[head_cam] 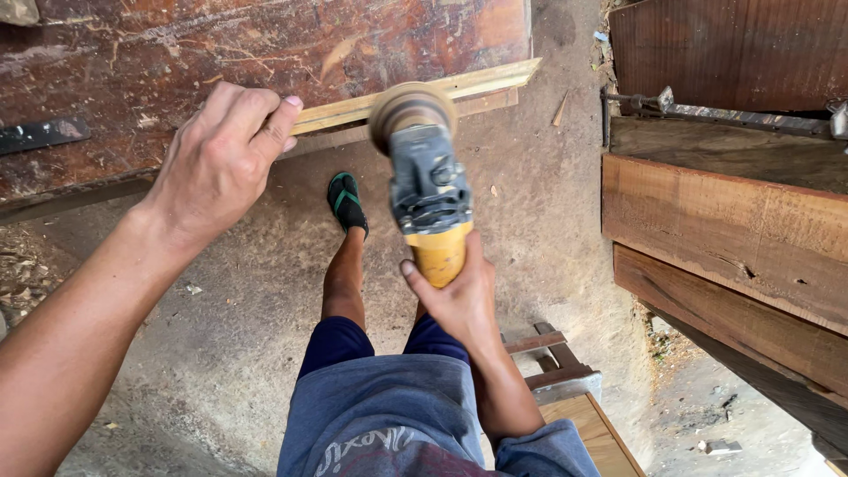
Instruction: The person uses pliers to remove a nail from a wooden frame, then picks up a thin wooden stick. They use an angle grinder with a sanding disc to smooth the surface of the stick while holding it against a workbench.
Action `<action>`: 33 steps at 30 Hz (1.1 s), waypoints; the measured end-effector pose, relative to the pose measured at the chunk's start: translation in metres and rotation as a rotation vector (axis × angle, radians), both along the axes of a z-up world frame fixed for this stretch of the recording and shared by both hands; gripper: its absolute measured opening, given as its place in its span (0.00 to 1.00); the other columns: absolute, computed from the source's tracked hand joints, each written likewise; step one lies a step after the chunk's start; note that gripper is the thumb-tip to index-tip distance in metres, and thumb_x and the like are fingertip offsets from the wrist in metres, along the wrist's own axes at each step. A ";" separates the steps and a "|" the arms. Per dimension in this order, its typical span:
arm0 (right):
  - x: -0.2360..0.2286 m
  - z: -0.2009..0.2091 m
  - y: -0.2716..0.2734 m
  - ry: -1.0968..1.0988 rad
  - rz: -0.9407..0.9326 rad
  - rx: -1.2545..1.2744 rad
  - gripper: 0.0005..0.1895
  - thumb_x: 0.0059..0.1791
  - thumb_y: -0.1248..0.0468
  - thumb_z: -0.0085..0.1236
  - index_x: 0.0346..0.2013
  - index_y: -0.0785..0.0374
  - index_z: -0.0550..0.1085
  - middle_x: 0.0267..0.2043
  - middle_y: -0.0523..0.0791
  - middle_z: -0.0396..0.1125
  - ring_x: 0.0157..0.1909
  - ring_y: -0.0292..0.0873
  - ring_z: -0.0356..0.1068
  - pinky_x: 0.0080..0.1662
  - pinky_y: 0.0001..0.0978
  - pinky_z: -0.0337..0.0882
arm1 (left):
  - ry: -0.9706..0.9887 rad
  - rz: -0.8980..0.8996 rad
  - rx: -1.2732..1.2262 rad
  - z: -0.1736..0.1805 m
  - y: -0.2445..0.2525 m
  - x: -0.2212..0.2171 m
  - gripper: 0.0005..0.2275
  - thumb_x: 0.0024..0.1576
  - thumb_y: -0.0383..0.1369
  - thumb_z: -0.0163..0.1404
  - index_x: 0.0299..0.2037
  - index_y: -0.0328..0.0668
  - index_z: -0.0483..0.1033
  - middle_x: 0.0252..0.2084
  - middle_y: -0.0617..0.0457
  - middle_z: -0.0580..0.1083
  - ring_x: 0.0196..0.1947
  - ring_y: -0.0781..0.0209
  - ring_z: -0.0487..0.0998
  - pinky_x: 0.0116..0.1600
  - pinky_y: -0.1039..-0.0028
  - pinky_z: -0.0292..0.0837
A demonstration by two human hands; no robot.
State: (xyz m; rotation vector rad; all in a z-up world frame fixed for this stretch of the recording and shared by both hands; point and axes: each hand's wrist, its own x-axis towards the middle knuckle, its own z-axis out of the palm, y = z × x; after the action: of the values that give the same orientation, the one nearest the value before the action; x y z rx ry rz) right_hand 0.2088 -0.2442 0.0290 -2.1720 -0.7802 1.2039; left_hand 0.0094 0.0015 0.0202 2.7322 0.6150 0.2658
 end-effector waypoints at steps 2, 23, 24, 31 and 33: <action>0.010 0.002 -0.002 -0.057 -0.039 0.027 0.37 0.41 0.52 0.72 0.56 0.68 0.65 0.43 0.53 0.77 0.44 0.49 0.80 0.47 0.39 0.78 | -0.005 0.005 -0.008 0.000 -0.001 -0.002 0.14 0.59 0.22 0.61 0.55 0.26 0.80 0.46 0.45 0.75 0.47 0.53 0.76 0.45 0.71 0.80; 0.032 0.002 -0.007 -0.049 -0.099 0.064 0.36 0.42 0.56 0.72 0.58 0.69 0.65 0.44 0.54 0.77 0.45 0.48 0.81 0.47 0.40 0.79 | -0.004 0.005 -0.029 0.000 -0.001 -0.001 0.15 0.58 0.23 0.61 0.55 0.26 0.79 0.45 0.45 0.75 0.46 0.51 0.76 0.45 0.68 0.80; 0.032 0.003 -0.007 -0.040 -0.113 0.060 0.35 0.43 0.56 0.71 0.58 0.69 0.66 0.44 0.54 0.77 0.46 0.48 0.81 0.47 0.40 0.79 | 0.004 0.008 -0.027 -0.001 -0.001 -0.001 0.15 0.59 0.23 0.61 0.55 0.26 0.79 0.46 0.44 0.75 0.47 0.51 0.76 0.45 0.69 0.80; 0.017 0.001 -0.001 0.012 0.029 -0.018 0.35 0.42 0.53 0.72 0.53 0.68 0.65 0.41 0.53 0.77 0.42 0.47 0.81 0.45 0.38 0.80 | 0.048 0.005 -0.016 -0.002 -0.002 0.001 0.15 0.61 0.23 0.60 0.57 0.28 0.79 0.45 0.44 0.76 0.46 0.52 0.76 0.44 0.71 0.80; 0.020 0.002 0.000 -0.021 0.033 -0.063 0.35 0.40 0.52 0.73 0.51 0.68 0.65 0.40 0.54 0.77 0.42 0.49 0.80 0.45 0.39 0.79 | 0.058 0.000 -0.007 -0.002 -0.001 0.001 0.15 0.61 0.23 0.60 0.57 0.29 0.79 0.45 0.44 0.76 0.46 0.51 0.76 0.44 0.71 0.81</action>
State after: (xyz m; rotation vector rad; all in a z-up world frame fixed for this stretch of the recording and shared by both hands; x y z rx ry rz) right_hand 0.2284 -0.2447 0.0312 -2.2343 -0.7999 1.2392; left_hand 0.0107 0.0008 0.0181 2.7417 0.6310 0.1843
